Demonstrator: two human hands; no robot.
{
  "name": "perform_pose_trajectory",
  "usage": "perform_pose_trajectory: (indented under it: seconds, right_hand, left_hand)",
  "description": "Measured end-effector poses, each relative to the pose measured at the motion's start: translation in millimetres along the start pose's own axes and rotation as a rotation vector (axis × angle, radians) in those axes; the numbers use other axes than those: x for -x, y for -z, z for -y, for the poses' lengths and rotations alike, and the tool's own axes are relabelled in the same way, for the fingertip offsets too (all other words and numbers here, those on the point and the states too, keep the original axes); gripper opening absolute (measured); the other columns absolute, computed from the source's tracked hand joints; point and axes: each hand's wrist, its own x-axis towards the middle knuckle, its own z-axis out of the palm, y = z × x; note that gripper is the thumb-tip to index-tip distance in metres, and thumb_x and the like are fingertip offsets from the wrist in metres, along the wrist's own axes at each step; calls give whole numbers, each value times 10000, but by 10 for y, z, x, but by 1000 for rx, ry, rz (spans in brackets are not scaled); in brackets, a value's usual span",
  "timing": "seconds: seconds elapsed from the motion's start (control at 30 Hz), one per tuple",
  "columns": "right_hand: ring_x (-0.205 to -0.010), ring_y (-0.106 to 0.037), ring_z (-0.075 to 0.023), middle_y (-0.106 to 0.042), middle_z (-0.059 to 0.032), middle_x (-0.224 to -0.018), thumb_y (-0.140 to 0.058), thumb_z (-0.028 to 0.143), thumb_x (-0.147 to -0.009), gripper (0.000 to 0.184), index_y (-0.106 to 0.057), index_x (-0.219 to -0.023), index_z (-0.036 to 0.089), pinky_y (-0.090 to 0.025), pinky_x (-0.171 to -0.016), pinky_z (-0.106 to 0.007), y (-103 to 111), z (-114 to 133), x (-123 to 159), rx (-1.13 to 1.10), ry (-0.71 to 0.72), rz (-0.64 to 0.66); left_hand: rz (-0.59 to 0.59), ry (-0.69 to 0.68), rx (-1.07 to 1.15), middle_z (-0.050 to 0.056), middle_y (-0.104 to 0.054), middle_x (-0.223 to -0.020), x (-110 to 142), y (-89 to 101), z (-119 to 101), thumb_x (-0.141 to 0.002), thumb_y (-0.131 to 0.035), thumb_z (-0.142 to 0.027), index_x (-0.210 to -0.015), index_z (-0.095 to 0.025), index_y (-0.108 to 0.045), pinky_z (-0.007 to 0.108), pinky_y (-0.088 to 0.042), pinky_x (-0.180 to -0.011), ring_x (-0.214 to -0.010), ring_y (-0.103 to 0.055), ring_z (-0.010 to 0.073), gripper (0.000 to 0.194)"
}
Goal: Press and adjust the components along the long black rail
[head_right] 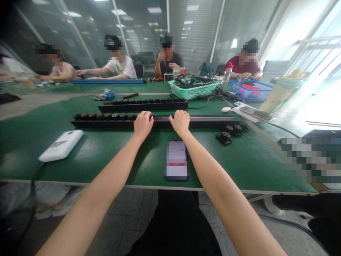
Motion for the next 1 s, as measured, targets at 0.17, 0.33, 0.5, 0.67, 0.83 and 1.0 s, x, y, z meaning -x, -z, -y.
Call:
perform_pose_trajectory:
  seconds: [0.17, 0.33, 0.5, 0.67, 0.83, 1.0]
  right_hand:
    - [-1079, -619, -327, -716, -209, -1112, -529, 368, -975, 314, -696, -1025, 106, -436, -939, -418, -14, -12, 6, -12, -1, -32]
    - [-1086, -617, -325, -711, -218, -1116, -523, 374, -979, 333, -696, -1039, 96, -432, -945, -419, 0, -8, 1, -1, -8, -7]
    - [-1101, -618, -327, -710, -216, -1127, -525, 376, -983, 339, -696, -1048, 90, -427, -958, -416, 7, -9, -4, 3, -19, 8]
    - [-1078, -618, -326, -712, -213, -1107, -530, 368, -973, 316, -695, -1026, 103, -429, -944, -423, 0, -12, 0, -6, -18, -16]
    - [-1083, -619, -330, -712, -215, -1114, -529, 366, -967, 325, -698, -1033, 96, -433, -943, -423, -4, -15, -1, -7, -20, -18]
    - [-1066, -621, -327, -714, -216, -1101, -529, 362, -958, 318, -699, -1026, 102, -435, -933, -424, 0, -20, 1, -17, -22, -31]
  left_hand:
    - [18, 14, 2, 130, -628, -1309, 5, 16, -9, -1046, -383, -248, -1238, -211, -638, 360, -543, -926, -1226, -580, 264, 321]
    - [15, 12, 1, 133, -627, -1308, 3, 10, -10, -1044, -385, -248, -1238, -205, -637, 372, -546, -927, -1229, -578, 271, 320]
    - [6, 9, -13, 131, -632, -1309, 5, 5, -5, -1046, -387, -245, -1232, -204, -639, 358, -546, -917, -1224, -584, 267, 315]
    - [11, 8, -6, 133, -631, -1313, 9, 18, -9, -1044, -385, -237, -1232, -202, -638, 361, -547, -919, -1223, -586, 268, 317]
    - [14, 11, -5, 132, -635, -1313, 9, 29, -15, -1041, -383, -241, -1233, -204, -642, 363, -550, -916, -1224, -584, 269, 325]
    - [17, 15, -4, 130, -637, -1308, 7, 32, -15, -1039, -387, -240, -1236, -208, -643, 360, -548, -920, -1225, -581, 266, 325]
